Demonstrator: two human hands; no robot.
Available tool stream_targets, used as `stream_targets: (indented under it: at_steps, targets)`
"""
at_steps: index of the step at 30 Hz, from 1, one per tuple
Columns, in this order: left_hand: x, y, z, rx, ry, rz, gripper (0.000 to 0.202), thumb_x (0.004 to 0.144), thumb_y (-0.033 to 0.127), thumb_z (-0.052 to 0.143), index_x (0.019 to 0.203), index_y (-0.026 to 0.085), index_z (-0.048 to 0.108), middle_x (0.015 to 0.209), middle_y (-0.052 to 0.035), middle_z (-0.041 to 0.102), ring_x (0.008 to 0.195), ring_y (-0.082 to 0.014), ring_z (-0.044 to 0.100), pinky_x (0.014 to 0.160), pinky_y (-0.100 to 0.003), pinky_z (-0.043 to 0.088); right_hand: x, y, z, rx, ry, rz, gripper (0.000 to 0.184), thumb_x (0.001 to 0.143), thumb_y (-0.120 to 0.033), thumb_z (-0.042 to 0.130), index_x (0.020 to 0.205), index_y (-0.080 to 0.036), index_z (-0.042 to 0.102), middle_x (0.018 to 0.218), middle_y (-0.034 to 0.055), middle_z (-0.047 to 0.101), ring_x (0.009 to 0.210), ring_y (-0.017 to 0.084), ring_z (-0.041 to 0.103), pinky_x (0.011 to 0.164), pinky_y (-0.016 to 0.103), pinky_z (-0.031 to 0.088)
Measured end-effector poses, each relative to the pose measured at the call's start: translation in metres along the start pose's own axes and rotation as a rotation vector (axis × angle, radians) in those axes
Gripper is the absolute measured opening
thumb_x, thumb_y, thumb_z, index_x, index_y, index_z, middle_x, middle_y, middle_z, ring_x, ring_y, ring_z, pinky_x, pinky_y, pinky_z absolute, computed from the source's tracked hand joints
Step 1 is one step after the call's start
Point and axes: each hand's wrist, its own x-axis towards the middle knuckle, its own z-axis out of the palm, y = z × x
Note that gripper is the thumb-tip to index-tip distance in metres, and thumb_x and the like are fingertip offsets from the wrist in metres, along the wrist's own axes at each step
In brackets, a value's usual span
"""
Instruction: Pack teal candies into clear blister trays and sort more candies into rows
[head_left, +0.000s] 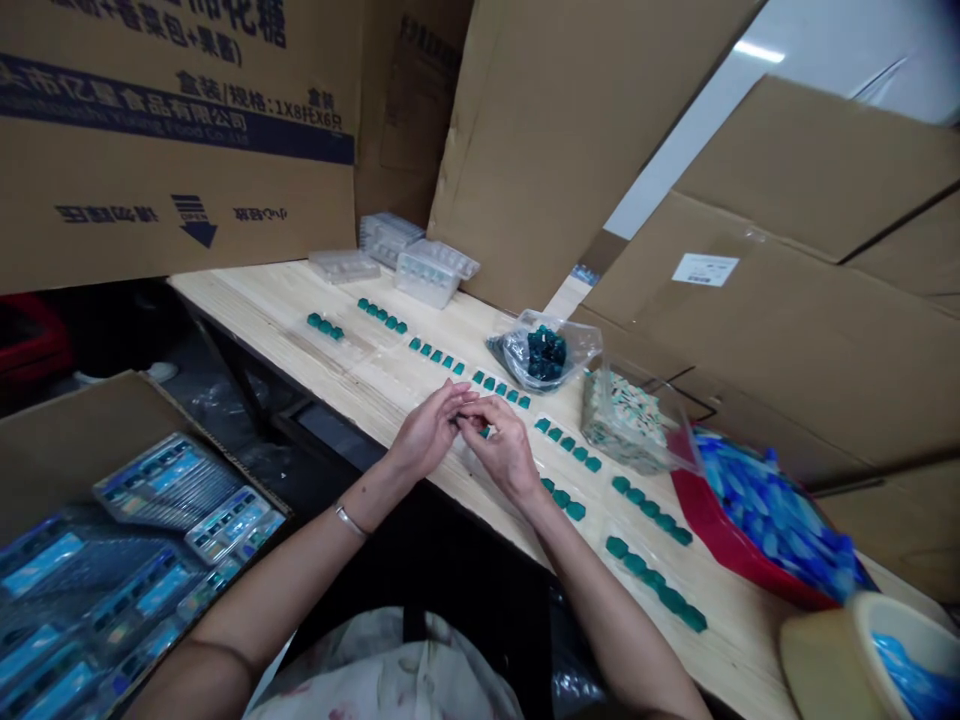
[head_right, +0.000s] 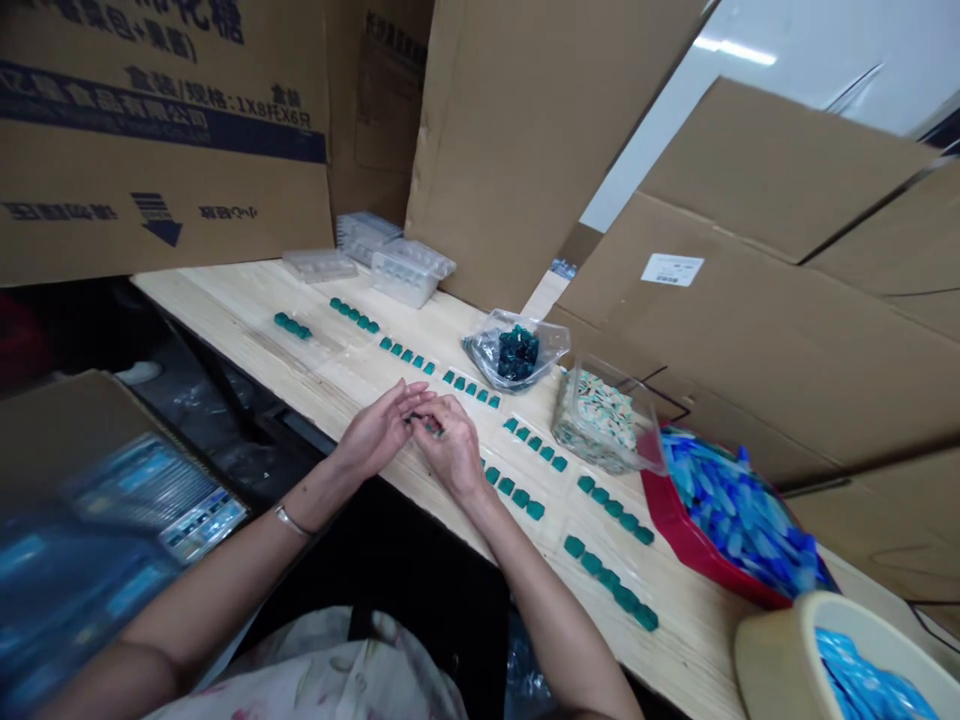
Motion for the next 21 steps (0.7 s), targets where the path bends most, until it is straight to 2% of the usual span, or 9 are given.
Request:
stream_targets:
  at_steps: [4, 6, 9, 11, 16, 19, 21]
  targets:
    - [-0.004, 0.001, -0.01, 0.367, -0.051, 0.157, 0.028, 0.069, 0.023, 0.069, 0.096, 0.016, 0.062, 0.103, -0.0061, 0.063, 0.094, -0.0147, 0.057, 0.087, -0.029, 0.041, 0.004, 0.009, -0.01, 0.25, 0.032, 0.248, 0.013, 0.074, -0.026, 0.059, 0.082, -0.017, 0.065, 0.079, 0.0036, 0.063, 0.067, 0.013, 0.059, 0.063, 0.026, 0.05]
    - [-0.003, -0.002, -0.016, 0.483, -0.063, 0.196, 0.032, 0.067, 0.022, 0.071, 0.097, 0.015, 0.062, 0.101, -0.0066, 0.064, 0.093, -0.0153, 0.058, 0.089, -0.032, 0.041, 0.004, 0.009, -0.012, 0.308, 0.021, 0.299, 0.015, 0.073, -0.028, 0.061, 0.082, -0.017, 0.065, 0.078, 0.0035, 0.063, 0.067, 0.013, 0.059, 0.062, 0.025, 0.05]
    - [0.0, -0.007, -0.018, 0.424, -0.034, 0.225, 0.031, 0.069, 0.025, 0.069, 0.098, 0.015, 0.062, 0.102, -0.0073, 0.064, 0.099, -0.0174, 0.057, 0.095, -0.036, 0.038, 0.001, 0.007, -0.008, 0.262, 0.033, 0.268, 0.016, 0.072, -0.03, 0.062, 0.082, -0.017, 0.065, 0.082, 0.0047, 0.063, 0.069, 0.013, 0.059, 0.064, 0.026, 0.05]
    - [0.002, -0.009, -0.015, 0.309, -0.028, 0.187, 0.03, 0.071, 0.027, 0.067, 0.099, 0.015, 0.063, 0.105, -0.0079, 0.064, 0.104, -0.0188, 0.056, 0.098, -0.038, 0.036, -0.002, 0.006, -0.003, 0.221, 0.036, 0.238, 0.018, 0.072, -0.03, 0.063, 0.085, -0.017, 0.065, 0.083, 0.005, 0.063, 0.068, 0.013, 0.058, 0.063, 0.026, 0.05]
    - [0.0, -0.009, -0.001, 0.123, -0.099, 0.089, 0.031, 0.08, 0.037, 0.057, 0.097, 0.013, 0.065, 0.112, -0.0124, 0.062, 0.113, -0.0222, 0.051, 0.099, -0.038, 0.035, -0.005, 0.005, 0.005, 0.207, 0.066, 0.201, 0.018, 0.073, -0.027, 0.06, 0.088, -0.019, 0.064, 0.085, 0.0047, 0.064, 0.068, 0.013, 0.058, 0.068, 0.028, 0.05]
    - [-0.004, -0.007, 0.0, 0.203, -0.074, 0.088, 0.035, 0.082, 0.04, 0.052, 0.105, 0.015, 0.062, 0.119, -0.0128, 0.058, 0.115, -0.0213, 0.05, 0.097, -0.037, 0.038, -0.004, 0.006, 0.001, 0.326, 0.09, 0.334, 0.018, 0.071, -0.029, 0.06, 0.085, -0.017, 0.064, 0.08, 0.004, 0.066, 0.064, 0.013, 0.06, 0.065, 0.028, 0.051]
    - [-0.005, -0.007, -0.004, 0.399, -0.021, 0.17, 0.038, 0.076, 0.036, 0.061, 0.109, 0.017, 0.059, 0.12, -0.0116, 0.057, 0.108, -0.0199, 0.055, 0.092, -0.035, 0.042, -0.003, 0.006, -0.004, 0.411, 0.102, 0.409, 0.02, 0.069, -0.031, 0.063, 0.083, -0.017, 0.062, 0.075, 0.0032, 0.066, 0.062, 0.013, 0.061, 0.062, 0.027, 0.051]
